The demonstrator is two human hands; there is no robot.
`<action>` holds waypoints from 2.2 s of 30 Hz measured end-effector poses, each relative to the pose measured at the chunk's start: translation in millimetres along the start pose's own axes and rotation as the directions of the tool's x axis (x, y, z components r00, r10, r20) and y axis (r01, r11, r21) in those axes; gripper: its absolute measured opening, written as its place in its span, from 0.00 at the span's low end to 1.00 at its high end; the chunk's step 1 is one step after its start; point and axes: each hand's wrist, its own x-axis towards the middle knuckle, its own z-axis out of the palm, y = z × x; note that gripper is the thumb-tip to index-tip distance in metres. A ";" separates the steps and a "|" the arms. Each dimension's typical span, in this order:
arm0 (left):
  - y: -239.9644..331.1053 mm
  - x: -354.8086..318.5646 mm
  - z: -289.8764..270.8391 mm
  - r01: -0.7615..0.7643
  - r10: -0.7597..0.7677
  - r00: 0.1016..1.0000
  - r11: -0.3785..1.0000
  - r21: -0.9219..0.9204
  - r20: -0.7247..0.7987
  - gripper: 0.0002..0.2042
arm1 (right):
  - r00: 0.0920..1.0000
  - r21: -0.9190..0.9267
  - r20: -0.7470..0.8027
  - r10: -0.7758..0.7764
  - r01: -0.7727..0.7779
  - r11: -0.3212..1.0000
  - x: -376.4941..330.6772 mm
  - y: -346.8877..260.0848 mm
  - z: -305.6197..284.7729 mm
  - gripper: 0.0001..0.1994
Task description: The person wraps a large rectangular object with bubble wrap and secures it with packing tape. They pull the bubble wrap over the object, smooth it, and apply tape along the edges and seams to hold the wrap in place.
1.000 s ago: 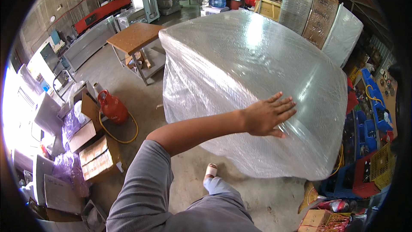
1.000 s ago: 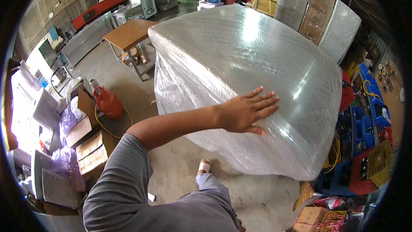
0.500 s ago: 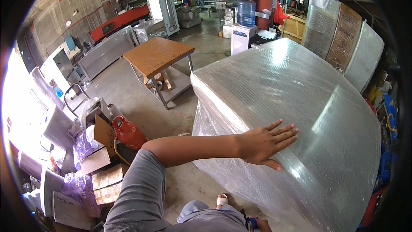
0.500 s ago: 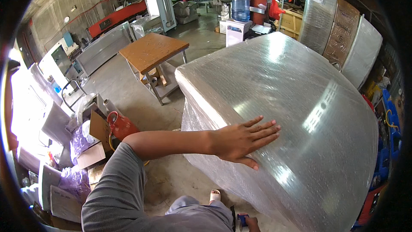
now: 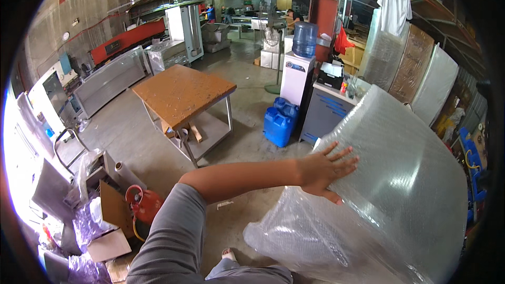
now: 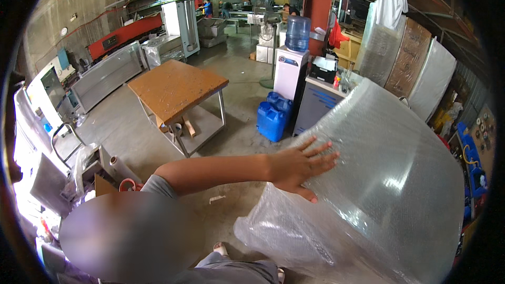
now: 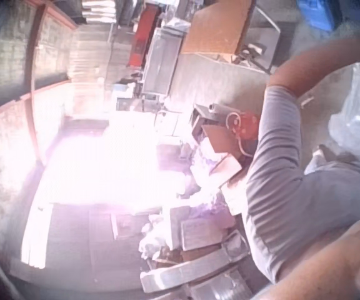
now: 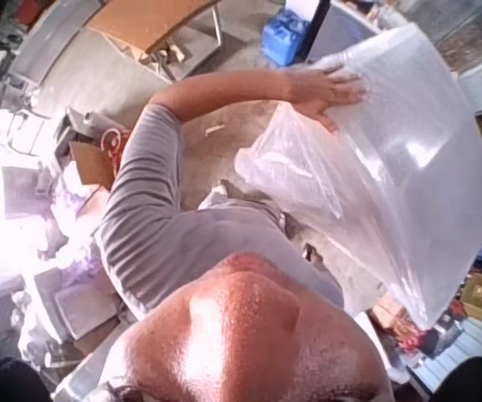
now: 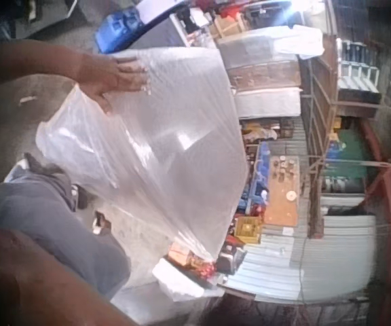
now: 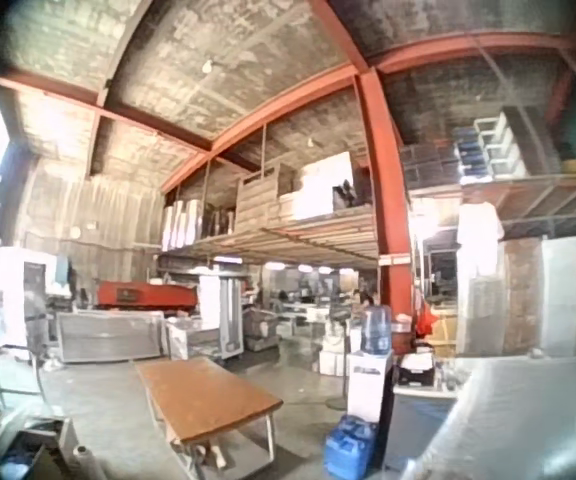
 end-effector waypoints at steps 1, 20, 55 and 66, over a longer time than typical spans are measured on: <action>-12.0 -3.3 -0.2 -0.054 0.054 0.999 0.998 -0.037 0.005 0.54 | 1.000 -0.009 -0.017 -0.010 0.010 1.000 -4.4 -18.7 23.9 0.21; -177.7 34.2 84.4 -0.437 0.210 0.868 0.753 -0.491 -0.451 0.36 | 0.991 0.154 -0.043 0.124 -0.116 0.981 7.2 -170.9 267.5 0.18; -600.1 -493.2 379.6 0.891 -0.725 0.182 -0.164 -0.423 0.665 0.25 | 0.782 0.077 -0.487 -0.389 0.482 0.873 259.9 -805.4 315.5 0.22; -594.5 -672.0 399.2 0.921 -0.604 0.117 -0.230 -0.314 0.788 0.13 | -0.276 -0.256 0.226 -0.934 0.909 -0.330 202.3 -1182.3 598.0 0.09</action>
